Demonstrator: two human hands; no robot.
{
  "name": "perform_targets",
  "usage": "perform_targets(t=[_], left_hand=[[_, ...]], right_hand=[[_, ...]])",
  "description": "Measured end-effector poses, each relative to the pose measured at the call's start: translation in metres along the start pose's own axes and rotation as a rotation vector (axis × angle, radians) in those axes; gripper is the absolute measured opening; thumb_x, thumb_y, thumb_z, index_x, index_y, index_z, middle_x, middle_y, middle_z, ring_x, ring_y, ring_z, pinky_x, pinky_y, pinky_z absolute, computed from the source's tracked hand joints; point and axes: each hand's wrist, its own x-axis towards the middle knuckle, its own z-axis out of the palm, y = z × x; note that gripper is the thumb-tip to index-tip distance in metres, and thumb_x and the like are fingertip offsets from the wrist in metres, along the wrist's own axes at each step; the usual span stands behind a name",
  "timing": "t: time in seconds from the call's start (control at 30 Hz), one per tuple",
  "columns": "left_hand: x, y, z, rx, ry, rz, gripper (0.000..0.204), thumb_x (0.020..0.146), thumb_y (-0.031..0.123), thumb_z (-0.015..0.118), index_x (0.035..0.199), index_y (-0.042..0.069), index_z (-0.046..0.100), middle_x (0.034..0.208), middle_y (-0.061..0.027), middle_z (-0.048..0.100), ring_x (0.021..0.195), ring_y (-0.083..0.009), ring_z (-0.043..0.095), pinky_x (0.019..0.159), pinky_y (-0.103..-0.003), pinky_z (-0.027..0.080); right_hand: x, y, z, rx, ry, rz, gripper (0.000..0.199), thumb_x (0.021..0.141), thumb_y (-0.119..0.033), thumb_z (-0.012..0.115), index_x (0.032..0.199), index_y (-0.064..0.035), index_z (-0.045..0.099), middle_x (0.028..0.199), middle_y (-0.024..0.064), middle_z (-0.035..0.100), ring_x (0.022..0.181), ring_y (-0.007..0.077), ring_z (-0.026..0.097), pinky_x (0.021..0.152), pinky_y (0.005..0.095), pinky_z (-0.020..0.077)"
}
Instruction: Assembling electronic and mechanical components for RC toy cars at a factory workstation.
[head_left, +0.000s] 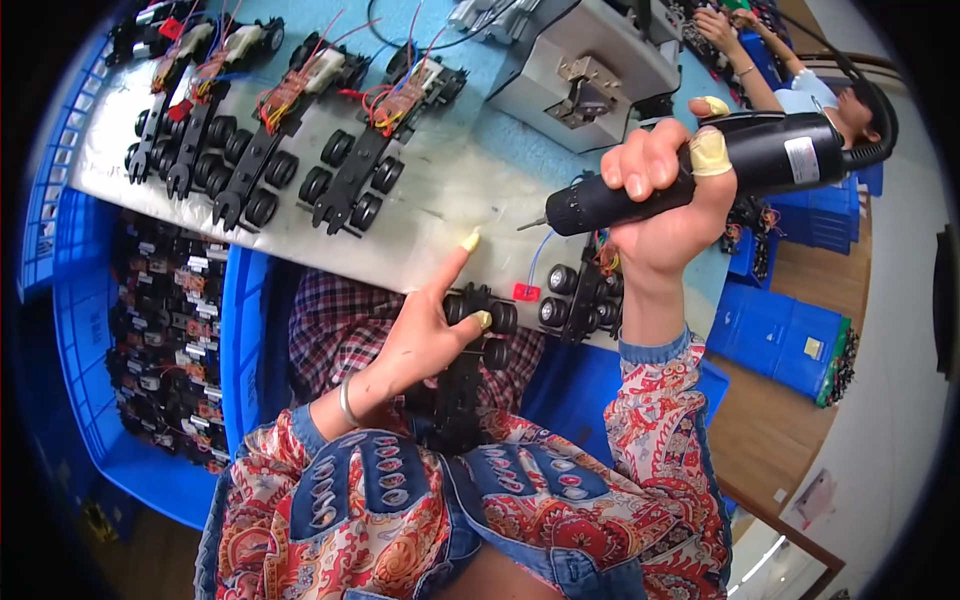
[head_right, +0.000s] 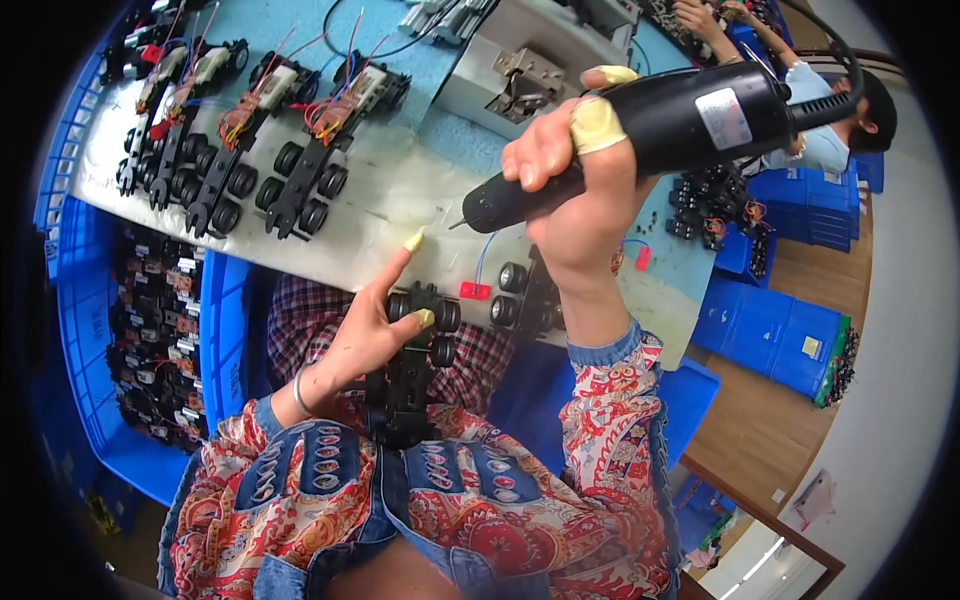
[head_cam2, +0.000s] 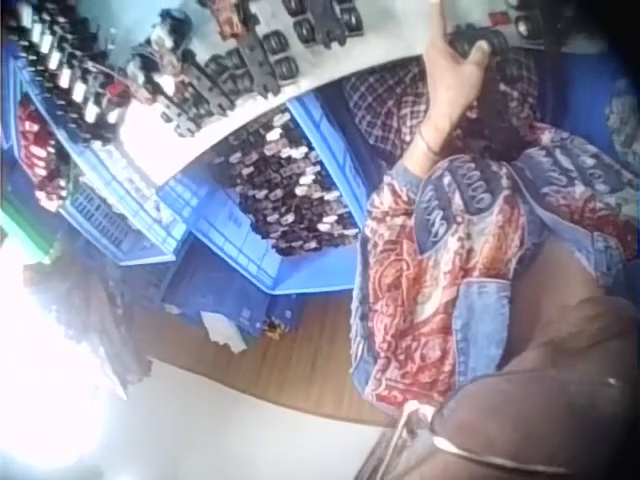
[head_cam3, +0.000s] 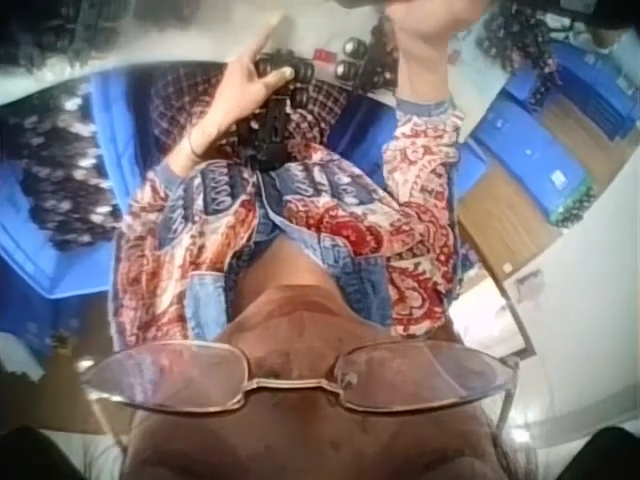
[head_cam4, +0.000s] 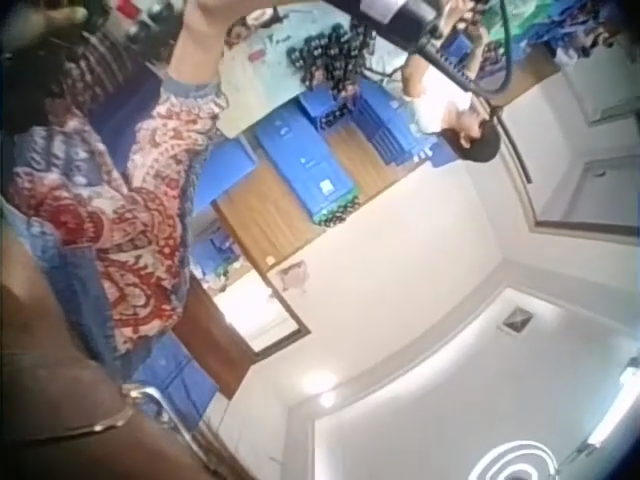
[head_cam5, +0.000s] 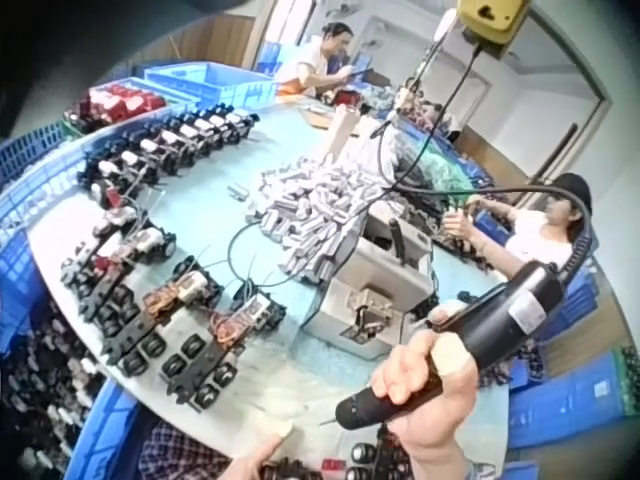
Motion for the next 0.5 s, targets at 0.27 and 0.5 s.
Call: perform_targets(t=[0.27,0.5], left_hand=[[-0.009,0.007,0.004,-0.052,0.002,0.042,0.074,0.073,-0.004,0.058,0.138,0.003,0.024,0.095,-0.0055,0.056,0.076,-0.0076,0.050,0.070,-0.020,0.043],[-0.008,0.004,0.003,0.004,0.018,0.069,0.073,0.073,0.002,0.062,0.136,0.005,0.027,0.105,-0.0154,0.059,0.085,-0.0135,0.054,0.078,-0.024,0.043]], right_hand=[[0.053,-0.012,-0.021,-0.047,0.085,-0.292,0.021,0.085,-0.023,0.048,0.099,-0.0078,0.046,0.056,-0.0015,0.040,0.046,0.0099,0.039,0.050,0.0276,0.0377],[0.083,-0.002,-0.014,-0.205,0.055,-0.397,0.018,0.081,-0.009,0.052,0.097,-0.0051,0.047,0.057,0.0016,0.044,0.046,0.0117,0.042,0.048,0.0294,0.0401]])
